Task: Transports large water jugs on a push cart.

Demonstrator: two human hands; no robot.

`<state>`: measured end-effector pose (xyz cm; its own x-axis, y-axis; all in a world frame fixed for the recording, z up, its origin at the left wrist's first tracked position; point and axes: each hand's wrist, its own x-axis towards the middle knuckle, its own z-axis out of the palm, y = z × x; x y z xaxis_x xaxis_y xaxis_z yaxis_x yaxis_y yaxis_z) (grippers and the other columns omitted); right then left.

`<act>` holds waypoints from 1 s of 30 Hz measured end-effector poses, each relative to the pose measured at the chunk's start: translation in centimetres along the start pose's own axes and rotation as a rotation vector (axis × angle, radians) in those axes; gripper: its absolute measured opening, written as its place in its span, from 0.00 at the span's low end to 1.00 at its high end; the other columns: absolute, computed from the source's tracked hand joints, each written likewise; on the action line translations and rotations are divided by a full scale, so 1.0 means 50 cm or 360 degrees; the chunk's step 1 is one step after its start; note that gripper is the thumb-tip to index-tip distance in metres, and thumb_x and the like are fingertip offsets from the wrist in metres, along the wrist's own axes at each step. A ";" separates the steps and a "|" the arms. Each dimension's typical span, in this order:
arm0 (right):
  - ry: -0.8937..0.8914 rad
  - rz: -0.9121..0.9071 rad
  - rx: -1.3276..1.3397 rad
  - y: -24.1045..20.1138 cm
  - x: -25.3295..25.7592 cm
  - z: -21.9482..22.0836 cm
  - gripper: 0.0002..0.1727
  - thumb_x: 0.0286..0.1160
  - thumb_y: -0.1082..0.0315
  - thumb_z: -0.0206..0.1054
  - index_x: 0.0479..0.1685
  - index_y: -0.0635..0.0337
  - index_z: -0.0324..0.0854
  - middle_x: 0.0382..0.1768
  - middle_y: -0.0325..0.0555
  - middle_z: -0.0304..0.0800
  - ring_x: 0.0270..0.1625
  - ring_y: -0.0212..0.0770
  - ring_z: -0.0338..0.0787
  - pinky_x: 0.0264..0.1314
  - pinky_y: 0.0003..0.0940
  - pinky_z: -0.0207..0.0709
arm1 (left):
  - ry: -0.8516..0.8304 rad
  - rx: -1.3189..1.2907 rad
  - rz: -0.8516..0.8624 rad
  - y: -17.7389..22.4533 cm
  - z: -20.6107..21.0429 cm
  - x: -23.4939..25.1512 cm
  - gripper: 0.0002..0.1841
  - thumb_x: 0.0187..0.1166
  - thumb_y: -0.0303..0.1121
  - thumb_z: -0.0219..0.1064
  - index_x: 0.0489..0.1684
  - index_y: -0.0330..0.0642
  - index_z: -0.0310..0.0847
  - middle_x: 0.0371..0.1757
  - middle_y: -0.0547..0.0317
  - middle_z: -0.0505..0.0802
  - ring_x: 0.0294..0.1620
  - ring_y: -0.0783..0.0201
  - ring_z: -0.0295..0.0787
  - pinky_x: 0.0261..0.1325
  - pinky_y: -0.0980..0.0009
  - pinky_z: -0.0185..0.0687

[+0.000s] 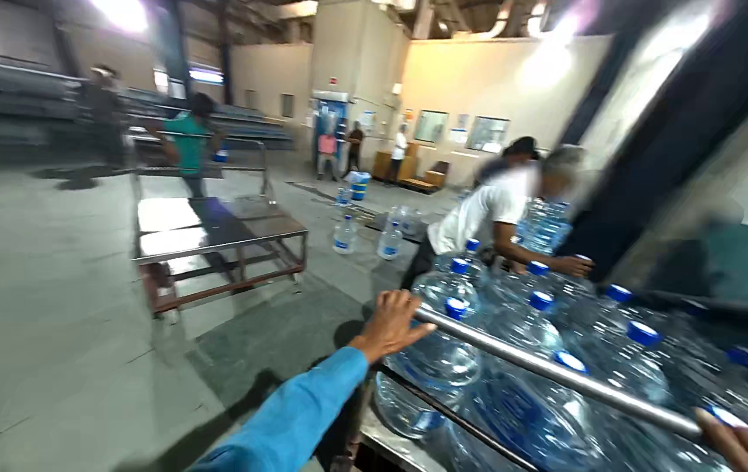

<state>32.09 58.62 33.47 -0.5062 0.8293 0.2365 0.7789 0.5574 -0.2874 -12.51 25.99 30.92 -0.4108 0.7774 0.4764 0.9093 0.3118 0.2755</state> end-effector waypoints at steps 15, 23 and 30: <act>0.0205 0.0166 0.0012 0.033 0.021 0.035 0.39 0.90 0.38 0.46 0.60 0.69 0.84 0.69 0.75 0.79 0.81 0.81 0.66 0.75 0.81 0.59 | 0.0273 0.0188 0.0075 -0.023 0.045 0.009 0.37 0.78 0.70 0.58 0.68 0.45 0.84 0.64 0.45 0.88 0.72 0.41 0.79 0.80 0.39 0.64; 0.0219 0.0173 0.0008 0.037 0.023 0.038 0.39 0.90 0.37 0.47 0.59 0.69 0.84 0.70 0.74 0.79 0.81 0.80 0.67 0.73 0.81 0.61 | 0.0306 0.0186 0.0094 -0.021 0.045 0.008 0.37 0.77 0.69 0.59 0.66 0.44 0.85 0.63 0.44 0.88 0.71 0.40 0.80 0.78 0.38 0.65; 0.0238 0.0152 -0.0003 0.032 0.018 0.039 0.38 0.91 0.39 0.47 0.60 0.70 0.84 0.70 0.76 0.79 0.80 0.81 0.67 0.74 0.81 0.61 | 0.0291 0.0163 0.0079 -0.018 0.043 0.007 0.37 0.78 0.68 0.60 0.66 0.42 0.85 0.64 0.41 0.88 0.73 0.38 0.79 0.79 0.37 0.64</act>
<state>32.16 60.36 31.41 -0.3695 0.8634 0.3435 0.8216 0.4763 -0.3133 -13.35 27.14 29.06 -0.3623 0.6837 0.6335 0.9267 0.3368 0.1664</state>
